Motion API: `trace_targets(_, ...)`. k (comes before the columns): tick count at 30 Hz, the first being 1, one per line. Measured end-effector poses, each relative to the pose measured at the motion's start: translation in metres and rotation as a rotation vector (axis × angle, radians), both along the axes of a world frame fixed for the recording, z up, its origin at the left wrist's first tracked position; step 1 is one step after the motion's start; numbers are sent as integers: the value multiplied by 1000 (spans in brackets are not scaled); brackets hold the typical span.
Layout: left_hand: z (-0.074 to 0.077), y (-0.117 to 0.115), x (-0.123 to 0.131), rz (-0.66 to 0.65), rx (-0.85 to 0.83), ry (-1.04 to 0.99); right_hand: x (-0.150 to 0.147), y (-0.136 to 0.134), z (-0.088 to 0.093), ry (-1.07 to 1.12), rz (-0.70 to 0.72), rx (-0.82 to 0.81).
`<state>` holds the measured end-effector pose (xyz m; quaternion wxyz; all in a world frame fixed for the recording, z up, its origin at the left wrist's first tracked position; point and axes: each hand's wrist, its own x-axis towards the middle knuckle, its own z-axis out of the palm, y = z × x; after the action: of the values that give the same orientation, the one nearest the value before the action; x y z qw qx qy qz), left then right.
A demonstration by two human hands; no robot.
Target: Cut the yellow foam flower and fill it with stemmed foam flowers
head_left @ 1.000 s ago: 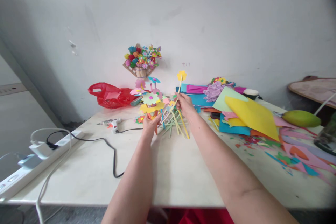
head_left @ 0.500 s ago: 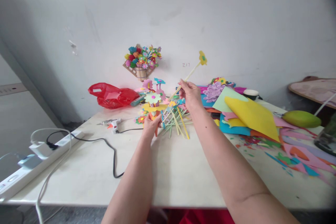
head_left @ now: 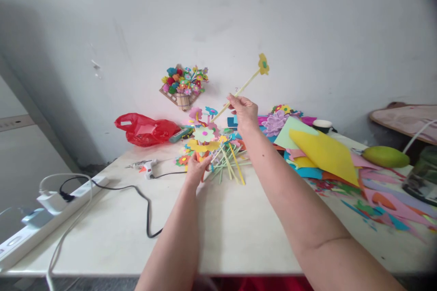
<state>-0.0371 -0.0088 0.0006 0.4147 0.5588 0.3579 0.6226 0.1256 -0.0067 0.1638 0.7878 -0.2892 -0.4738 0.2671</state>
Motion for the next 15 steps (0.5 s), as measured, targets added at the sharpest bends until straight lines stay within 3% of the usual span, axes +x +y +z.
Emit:
trace_targets(9, -3, 4, 0, 60, -8, 5, -14, 13, -3, -174, 98, -11)
trace_targets(15, -1, 4, -1, 133, -3, 3, -18, 24, -16, -366, -47, -15)
